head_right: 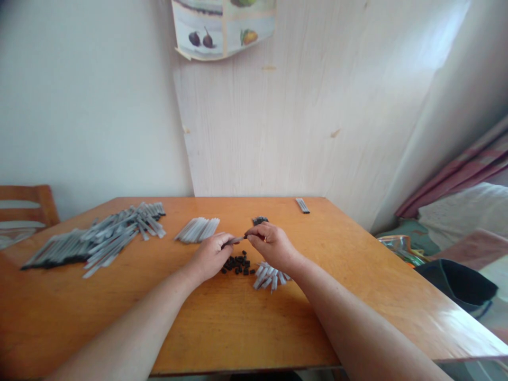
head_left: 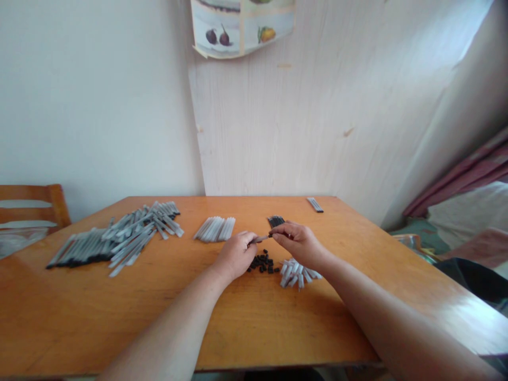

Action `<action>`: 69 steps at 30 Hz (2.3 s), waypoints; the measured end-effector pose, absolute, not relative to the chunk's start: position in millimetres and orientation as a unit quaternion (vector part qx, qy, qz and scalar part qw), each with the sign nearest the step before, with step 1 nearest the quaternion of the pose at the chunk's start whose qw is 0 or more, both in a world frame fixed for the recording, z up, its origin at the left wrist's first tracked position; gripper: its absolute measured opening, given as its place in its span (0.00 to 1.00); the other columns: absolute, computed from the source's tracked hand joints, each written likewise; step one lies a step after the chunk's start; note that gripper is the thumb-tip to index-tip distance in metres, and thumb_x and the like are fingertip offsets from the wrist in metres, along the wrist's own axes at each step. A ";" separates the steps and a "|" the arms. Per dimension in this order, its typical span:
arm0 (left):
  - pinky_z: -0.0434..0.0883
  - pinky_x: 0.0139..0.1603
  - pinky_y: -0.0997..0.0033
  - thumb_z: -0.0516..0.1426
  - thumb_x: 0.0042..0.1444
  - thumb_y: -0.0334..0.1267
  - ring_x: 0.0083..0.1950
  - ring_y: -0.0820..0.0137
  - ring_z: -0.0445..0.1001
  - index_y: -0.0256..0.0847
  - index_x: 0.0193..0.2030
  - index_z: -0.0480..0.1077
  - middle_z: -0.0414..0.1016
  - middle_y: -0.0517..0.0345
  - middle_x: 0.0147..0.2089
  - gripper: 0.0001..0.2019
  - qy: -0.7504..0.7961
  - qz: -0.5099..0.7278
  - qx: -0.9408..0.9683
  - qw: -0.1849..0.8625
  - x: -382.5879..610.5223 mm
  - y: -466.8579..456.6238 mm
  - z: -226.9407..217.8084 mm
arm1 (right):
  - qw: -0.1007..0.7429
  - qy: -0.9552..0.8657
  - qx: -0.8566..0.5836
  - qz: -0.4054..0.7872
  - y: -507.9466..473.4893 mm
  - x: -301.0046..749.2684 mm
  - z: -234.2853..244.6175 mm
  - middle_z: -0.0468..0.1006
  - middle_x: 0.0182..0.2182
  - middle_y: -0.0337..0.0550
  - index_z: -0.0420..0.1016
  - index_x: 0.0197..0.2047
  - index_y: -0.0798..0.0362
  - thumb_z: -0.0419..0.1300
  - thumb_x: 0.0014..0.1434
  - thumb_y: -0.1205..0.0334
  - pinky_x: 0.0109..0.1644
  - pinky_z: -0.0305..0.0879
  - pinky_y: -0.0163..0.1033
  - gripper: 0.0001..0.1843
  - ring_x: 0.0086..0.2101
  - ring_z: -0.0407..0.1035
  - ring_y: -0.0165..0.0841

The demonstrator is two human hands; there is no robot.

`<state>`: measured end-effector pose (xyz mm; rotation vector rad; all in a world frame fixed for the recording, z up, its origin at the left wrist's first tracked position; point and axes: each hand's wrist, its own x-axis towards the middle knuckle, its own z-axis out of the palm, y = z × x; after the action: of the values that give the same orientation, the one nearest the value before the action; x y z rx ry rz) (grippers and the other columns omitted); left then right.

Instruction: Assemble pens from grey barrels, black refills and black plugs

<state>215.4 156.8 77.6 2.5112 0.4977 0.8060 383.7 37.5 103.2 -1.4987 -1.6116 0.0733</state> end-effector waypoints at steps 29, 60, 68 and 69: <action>0.69 0.48 0.67 0.52 0.55 0.29 0.44 0.66 0.73 0.42 0.41 0.75 0.77 0.54 0.40 0.12 0.183 0.295 0.901 0.259 216.1 153.1 79.7 | 0.449 -0.665 -0.596 0.026 38.5 383.4 99.1 0.74 0.31 0.41 0.79 0.40 0.51 0.56 0.60 0.62 0.39 0.63 0.36 0.10 0.33 0.68 0.31; 0.65 0.40 0.71 0.47 0.64 0.41 0.40 0.68 0.70 0.41 0.37 0.70 0.72 0.55 0.36 0.13 0.146 0.291 0.924 0.203 217.0 146.5 82.0 | 0.375 -0.658 -0.652 -0.024 36.4 383.8 99.5 0.73 0.27 0.40 0.73 0.30 0.52 0.55 0.61 0.58 0.32 0.57 0.34 0.11 0.29 0.66 0.30; 0.63 0.38 0.72 0.48 0.64 0.40 0.39 0.69 0.69 0.40 0.35 0.69 0.71 0.55 0.35 0.12 0.141 0.287 0.934 0.159 215.1 141.8 86.8 | 0.351 -0.649 -0.674 0.018 36.2 382.5 97.2 0.71 0.22 0.39 0.69 0.26 0.52 0.47 0.65 0.50 0.30 0.55 0.34 0.22 0.25 0.64 0.30; 0.63 0.38 0.72 0.48 0.64 0.40 0.39 0.69 0.69 0.40 0.35 0.69 0.71 0.55 0.35 0.11 0.140 0.287 0.935 0.156 215.0 141.4 87.0 | 0.355 -0.645 -0.676 0.031 36.8 382.7 96.1 0.71 0.21 0.39 0.68 0.26 0.52 0.46 0.65 0.49 0.30 0.55 0.34 0.23 0.24 0.64 0.29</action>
<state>215.0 141.4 87.0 2.6765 0.4004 0.8204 382.7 36.8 96.1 -1.7482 -1.6659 0.0801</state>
